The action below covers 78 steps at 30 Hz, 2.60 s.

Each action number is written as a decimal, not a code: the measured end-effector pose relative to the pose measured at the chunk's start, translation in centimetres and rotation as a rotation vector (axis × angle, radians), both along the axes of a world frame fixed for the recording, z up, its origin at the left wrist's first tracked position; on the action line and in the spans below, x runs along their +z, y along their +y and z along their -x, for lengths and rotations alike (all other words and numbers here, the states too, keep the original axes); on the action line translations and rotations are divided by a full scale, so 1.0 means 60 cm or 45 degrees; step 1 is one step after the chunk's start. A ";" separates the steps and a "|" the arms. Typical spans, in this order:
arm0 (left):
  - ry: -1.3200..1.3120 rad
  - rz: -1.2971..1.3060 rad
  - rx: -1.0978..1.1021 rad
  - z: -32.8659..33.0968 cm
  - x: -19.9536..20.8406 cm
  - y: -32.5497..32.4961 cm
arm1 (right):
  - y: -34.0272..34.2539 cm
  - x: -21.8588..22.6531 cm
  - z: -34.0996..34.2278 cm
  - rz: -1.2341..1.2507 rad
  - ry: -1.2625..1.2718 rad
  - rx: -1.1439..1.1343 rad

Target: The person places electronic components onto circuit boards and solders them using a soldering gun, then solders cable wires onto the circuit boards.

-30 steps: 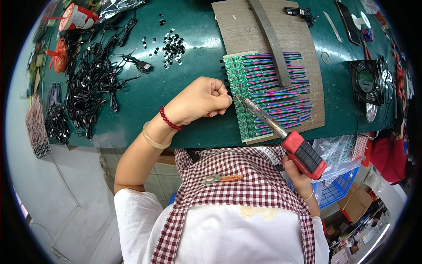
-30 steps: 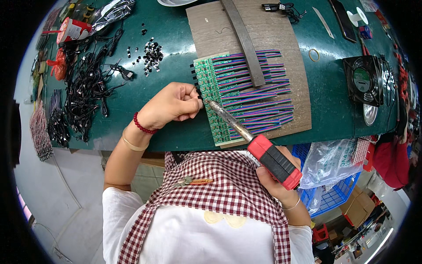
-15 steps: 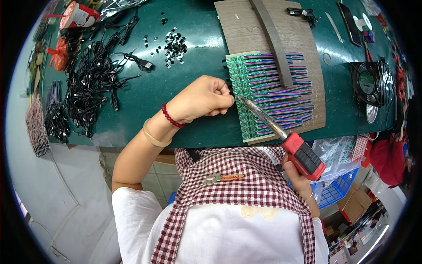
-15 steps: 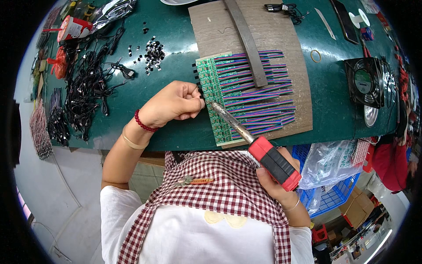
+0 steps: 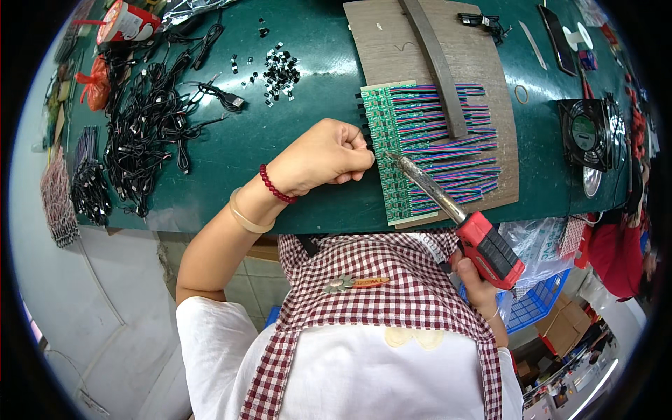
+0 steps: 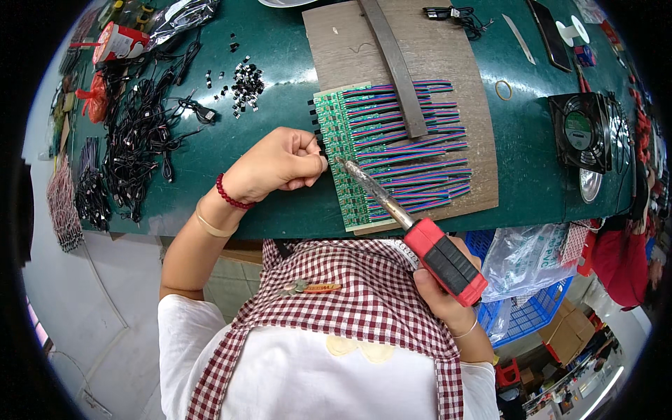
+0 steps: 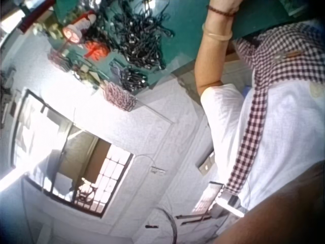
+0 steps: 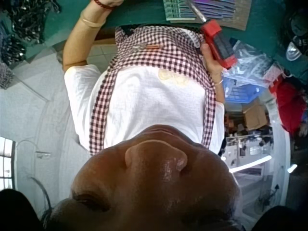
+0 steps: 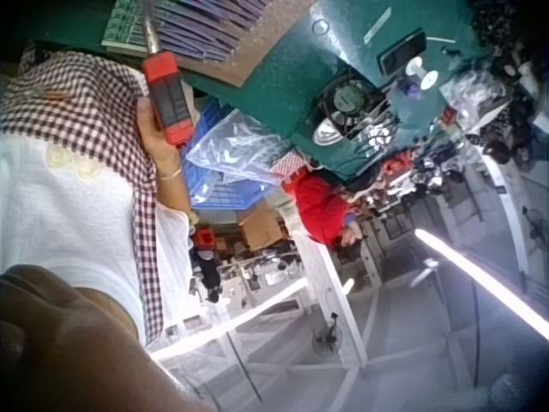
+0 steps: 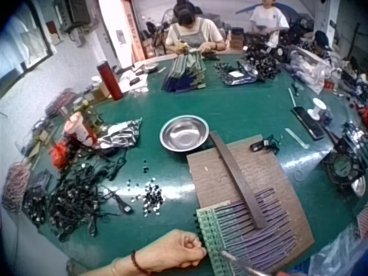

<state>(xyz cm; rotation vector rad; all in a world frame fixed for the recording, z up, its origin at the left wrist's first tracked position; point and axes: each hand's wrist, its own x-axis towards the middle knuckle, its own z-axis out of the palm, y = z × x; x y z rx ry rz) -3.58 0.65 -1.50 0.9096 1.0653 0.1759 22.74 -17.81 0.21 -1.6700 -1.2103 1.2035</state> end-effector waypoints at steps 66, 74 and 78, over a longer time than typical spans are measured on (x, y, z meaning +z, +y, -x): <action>-0.087 -0.036 0.287 -0.007 0.001 -0.058 | 0.006 -0.002 -0.020 -0.101 -0.019 0.087; -0.056 -0.025 0.247 -0.008 0.001 -0.051 | -0.011 -0.012 -0.020 -0.124 -0.155 0.213; -0.082 -0.011 0.277 -0.007 0.000 -0.051 | -0.018 -0.020 -0.019 -0.114 -0.346 0.220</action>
